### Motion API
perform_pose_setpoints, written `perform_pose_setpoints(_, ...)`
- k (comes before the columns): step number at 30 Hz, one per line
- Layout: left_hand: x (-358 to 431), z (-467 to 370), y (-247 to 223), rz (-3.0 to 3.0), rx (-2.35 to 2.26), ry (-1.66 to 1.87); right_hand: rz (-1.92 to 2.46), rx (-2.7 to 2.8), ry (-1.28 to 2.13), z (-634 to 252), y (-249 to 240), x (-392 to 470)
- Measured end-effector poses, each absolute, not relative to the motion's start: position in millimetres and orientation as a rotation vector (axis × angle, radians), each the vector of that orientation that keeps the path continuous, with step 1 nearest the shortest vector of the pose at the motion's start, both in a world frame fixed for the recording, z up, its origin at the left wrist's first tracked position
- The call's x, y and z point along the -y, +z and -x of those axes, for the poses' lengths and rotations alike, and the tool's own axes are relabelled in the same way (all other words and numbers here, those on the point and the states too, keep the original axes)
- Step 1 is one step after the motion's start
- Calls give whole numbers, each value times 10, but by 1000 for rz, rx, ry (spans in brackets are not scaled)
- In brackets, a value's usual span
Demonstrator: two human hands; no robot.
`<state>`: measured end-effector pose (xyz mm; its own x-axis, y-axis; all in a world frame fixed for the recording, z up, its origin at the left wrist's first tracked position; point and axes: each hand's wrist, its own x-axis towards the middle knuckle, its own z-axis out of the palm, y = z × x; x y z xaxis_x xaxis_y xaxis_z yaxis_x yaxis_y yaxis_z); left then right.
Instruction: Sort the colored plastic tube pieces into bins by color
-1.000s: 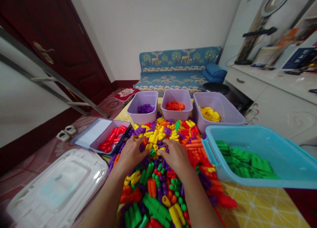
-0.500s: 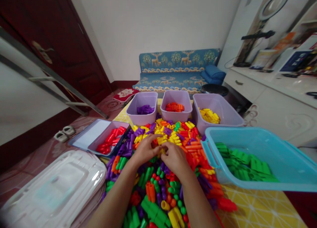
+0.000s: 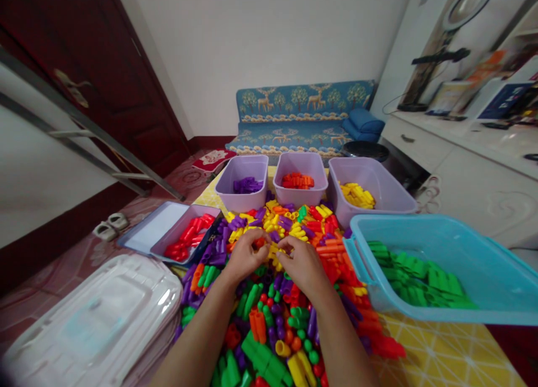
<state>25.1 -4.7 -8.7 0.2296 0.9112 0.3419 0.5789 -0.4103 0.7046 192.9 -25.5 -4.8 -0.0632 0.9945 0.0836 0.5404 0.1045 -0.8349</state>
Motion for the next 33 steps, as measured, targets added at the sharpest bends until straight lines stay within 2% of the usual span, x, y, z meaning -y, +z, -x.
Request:
perform_pose_setpoints(6,72,-266,-59,-2054,-1443,929,1426,1567,1013,-2155,119,289)
perform_pose_setpoints(10,76,-264,-65,-2097,-1467,879,1191,981,707,-2192,318,313)
perform_pose_setpoints(13,62,-264,-95,-2102,-1444,883,950,841,619,-2156,379,311)
perform_pose_setpoints(16,30,-262,-154,-2057,-1418,966,1002,871,750,-2125,302,285)
perform_pose_setpoints(20,-12,-249,-222,-1980,-1346,1143,1284,1103,910,-2098,68,221)
perform_pose_setpoints(27,5,-245,-195,-1903,-1296,1205,1460,1605,842,-1970,-150,196)
perform_pose_setpoints(33,36,-249,-134,-1870,-1119,1258,1489,1589,824,-1901,-120,206)
